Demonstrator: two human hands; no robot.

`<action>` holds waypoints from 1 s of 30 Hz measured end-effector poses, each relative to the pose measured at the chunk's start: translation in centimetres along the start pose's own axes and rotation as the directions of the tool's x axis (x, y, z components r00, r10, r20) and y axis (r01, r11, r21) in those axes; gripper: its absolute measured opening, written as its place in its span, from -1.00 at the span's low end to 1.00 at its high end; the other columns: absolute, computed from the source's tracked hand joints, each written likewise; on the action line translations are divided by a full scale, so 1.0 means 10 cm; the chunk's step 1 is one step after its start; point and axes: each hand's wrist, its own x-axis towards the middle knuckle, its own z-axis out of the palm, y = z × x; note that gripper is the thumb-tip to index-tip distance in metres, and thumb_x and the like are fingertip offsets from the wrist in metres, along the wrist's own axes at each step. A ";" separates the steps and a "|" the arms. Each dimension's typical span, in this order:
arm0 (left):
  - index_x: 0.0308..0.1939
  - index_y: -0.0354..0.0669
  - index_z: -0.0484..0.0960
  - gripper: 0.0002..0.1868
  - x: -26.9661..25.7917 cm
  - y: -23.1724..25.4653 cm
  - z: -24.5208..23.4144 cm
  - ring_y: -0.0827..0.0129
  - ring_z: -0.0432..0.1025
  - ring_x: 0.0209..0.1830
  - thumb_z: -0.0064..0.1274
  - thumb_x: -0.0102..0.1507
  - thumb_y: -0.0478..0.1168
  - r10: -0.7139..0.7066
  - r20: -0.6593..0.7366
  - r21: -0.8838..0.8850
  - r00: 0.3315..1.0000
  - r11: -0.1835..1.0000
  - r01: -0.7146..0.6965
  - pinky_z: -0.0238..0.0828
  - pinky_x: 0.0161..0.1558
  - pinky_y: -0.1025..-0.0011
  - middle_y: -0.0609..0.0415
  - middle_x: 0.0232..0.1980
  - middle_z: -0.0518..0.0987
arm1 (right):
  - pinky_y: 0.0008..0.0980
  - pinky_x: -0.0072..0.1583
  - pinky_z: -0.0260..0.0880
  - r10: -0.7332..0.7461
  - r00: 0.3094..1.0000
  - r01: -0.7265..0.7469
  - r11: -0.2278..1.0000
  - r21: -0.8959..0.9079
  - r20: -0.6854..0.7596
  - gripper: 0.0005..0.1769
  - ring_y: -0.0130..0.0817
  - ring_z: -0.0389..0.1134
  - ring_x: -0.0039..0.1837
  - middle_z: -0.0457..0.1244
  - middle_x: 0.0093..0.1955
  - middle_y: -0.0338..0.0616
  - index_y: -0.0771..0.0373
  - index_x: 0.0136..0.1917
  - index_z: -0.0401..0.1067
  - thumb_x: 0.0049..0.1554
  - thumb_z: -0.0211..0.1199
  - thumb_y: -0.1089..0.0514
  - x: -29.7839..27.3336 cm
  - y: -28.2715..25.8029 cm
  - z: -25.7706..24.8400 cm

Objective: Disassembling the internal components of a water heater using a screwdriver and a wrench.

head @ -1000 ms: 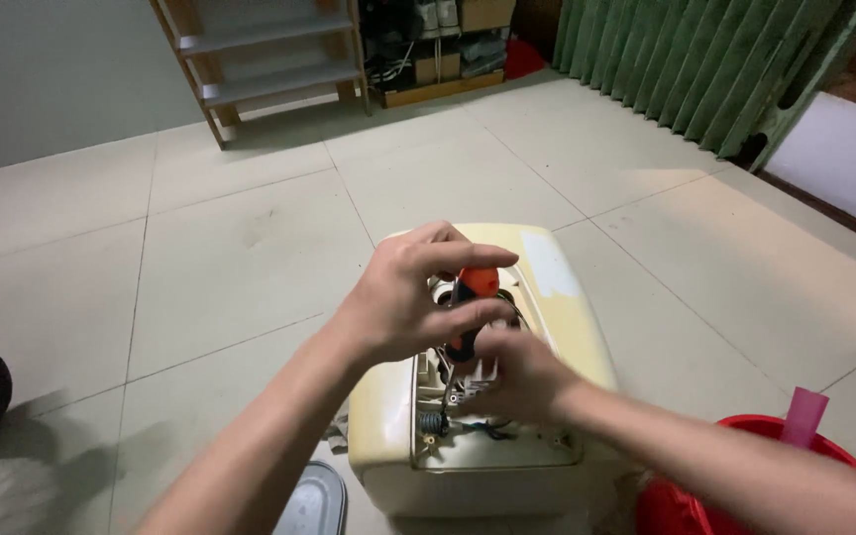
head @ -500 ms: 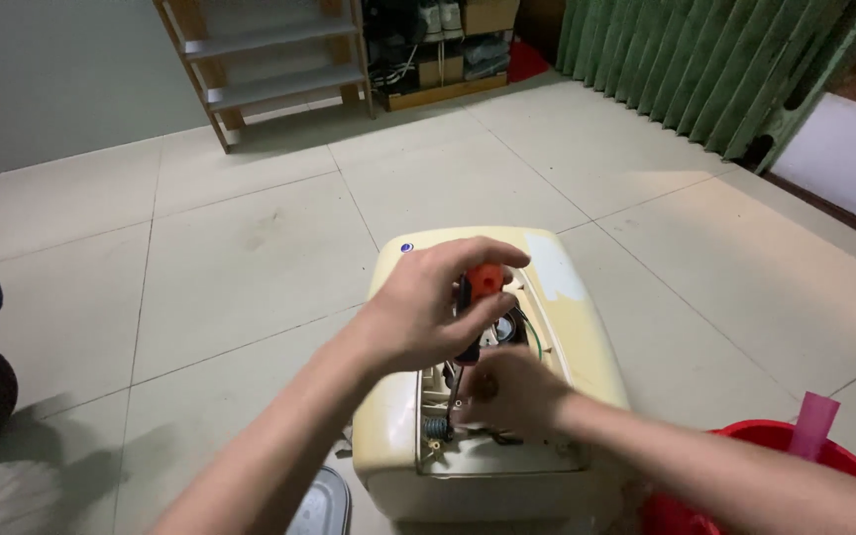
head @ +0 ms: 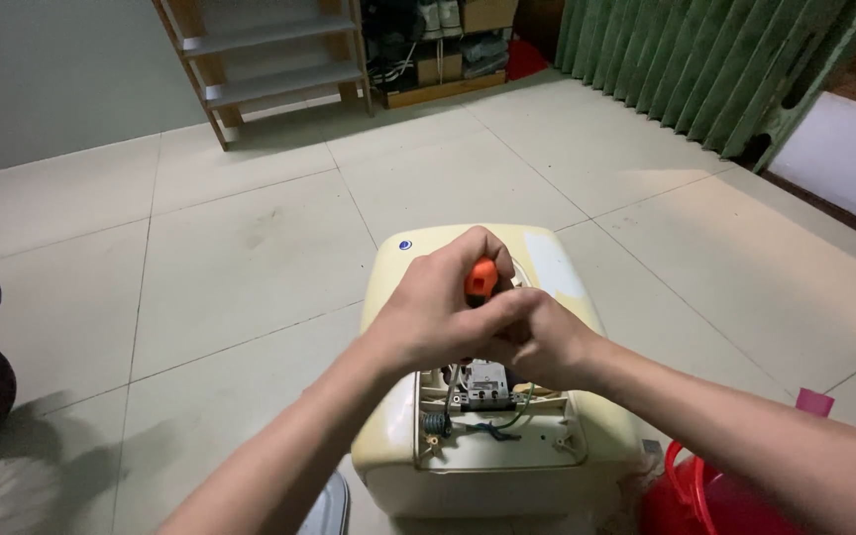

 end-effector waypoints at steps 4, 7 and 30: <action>-0.29 -0.05 0.53 -0.81 0.07 -0.09 0.07 0.14 0.54 -0.33 0.22 0.19 -0.11 0.054 -0.110 -0.022 0.992 0.998 -0.056 0.50 -0.19 0.19 -0.01 -0.40 0.61 | 0.05 0.17 0.44 0.023 0.992 -0.053 0.967 -0.249 -0.123 -0.67 0.03 0.50 0.08 0.47 -0.01 0.23 0.40 0.10 0.59 0.03 0.43 0.36 0.01 -0.12 0.13; -0.30 -0.06 0.47 -0.83 0.07 -0.13 0.02 0.32 0.49 -0.32 0.19 0.24 -0.22 0.124 -0.035 -0.205 0.992 0.970 -0.129 0.48 -0.18 0.30 0.07 -0.38 0.63 | 0.00 0.16 0.48 0.010 0.972 -0.071 0.964 -0.257 -0.233 -0.62 0.01 0.54 0.03 0.49 -0.08 0.14 0.39 0.03 0.61 -0.08 0.57 0.30 0.00 -0.14 0.19; -0.40 -0.02 0.53 -0.52 0.05 0.05 0.22 0.20 0.54 -0.36 0.27 0.11 0.27 -0.167 -0.303 -0.024 0.938 0.986 0.168 0.43 -0.26 0.35 0.04 -0.48 0.57 | -0.39 -0.20 0.49 -0.175 0.890 0.026 0.941 -0.336 -0.421 -0.71 -0.36 0.43 -0.39 0.33 -0.54 -0.07 0.30 -0.39 0.53 -0.07 0.62 0.15 -0.08 0.07 0.30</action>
